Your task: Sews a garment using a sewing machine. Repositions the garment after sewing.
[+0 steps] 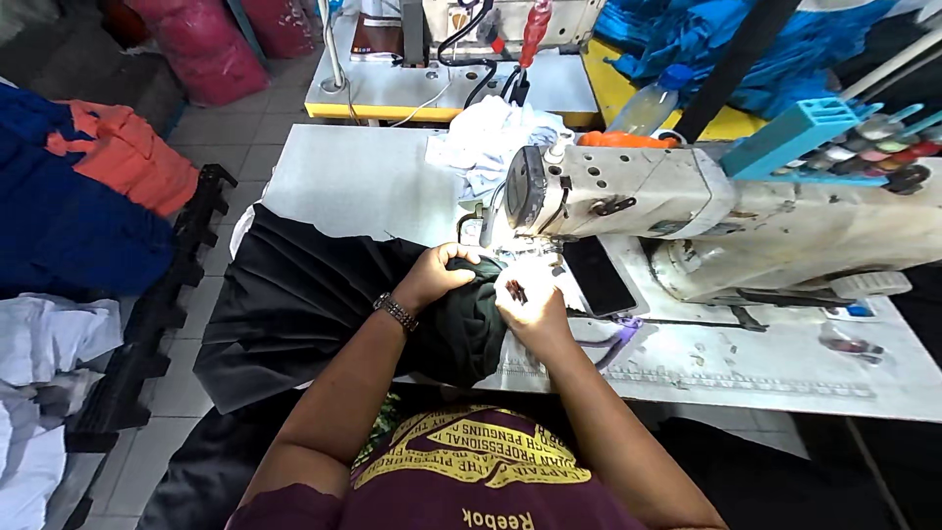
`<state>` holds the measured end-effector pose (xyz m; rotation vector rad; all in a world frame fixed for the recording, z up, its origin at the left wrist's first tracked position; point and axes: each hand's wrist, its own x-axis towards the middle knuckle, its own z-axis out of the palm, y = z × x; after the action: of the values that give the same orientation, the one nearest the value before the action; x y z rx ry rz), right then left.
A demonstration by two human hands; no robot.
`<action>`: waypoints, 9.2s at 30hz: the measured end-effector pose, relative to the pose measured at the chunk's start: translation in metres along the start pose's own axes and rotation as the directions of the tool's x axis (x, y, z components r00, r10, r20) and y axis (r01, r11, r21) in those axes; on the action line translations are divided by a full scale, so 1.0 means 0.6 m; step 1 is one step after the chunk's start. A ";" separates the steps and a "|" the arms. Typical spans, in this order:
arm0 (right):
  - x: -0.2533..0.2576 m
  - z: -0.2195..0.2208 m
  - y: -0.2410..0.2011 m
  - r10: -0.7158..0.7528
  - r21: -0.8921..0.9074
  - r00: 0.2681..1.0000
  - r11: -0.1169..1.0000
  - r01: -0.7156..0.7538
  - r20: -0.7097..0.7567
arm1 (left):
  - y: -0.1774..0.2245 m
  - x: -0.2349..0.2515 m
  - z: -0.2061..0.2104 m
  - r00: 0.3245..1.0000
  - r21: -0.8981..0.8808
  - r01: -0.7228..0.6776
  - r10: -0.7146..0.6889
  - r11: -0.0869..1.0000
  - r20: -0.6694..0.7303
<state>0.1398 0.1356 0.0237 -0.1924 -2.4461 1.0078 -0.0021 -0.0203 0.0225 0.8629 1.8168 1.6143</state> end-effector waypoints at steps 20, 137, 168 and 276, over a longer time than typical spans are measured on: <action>-0.009 0.026 -0.012 0.119 -0.046 0.992 0.992 -0.121 -0.045 | 0.011 -0.006 -0.005 0.998 -0.194 0.040 -0.031 0.980 0.052; -0.021 0.019 0.042 0.111 -0.344 0.991 0.930 -0.129 -0.072 | -0.005 -0.013 0.032 0.986 0.715 -0.119 0.168 0.689 0.003; -0.019 0.026 -0.003 0.123 -0.070 0.988 0.991 -0.117 0.097 | -0.009 -0.020 0.034 0.898 0.721 -0.278 0.438 0.635 -0.039; -0.093 -0.237 0.162 0.428 -0.529 0.881 0.709 -0.466 -0.201 | 0.053 -0.244 0.020 0.899 0.509 -0.288 0.412 0.811 -0.148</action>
<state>0.2525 0.2774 0.0219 -1.0517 -2.6277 0.3852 0.1037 -0.1233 0.0508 1.3339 2.4126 1.5647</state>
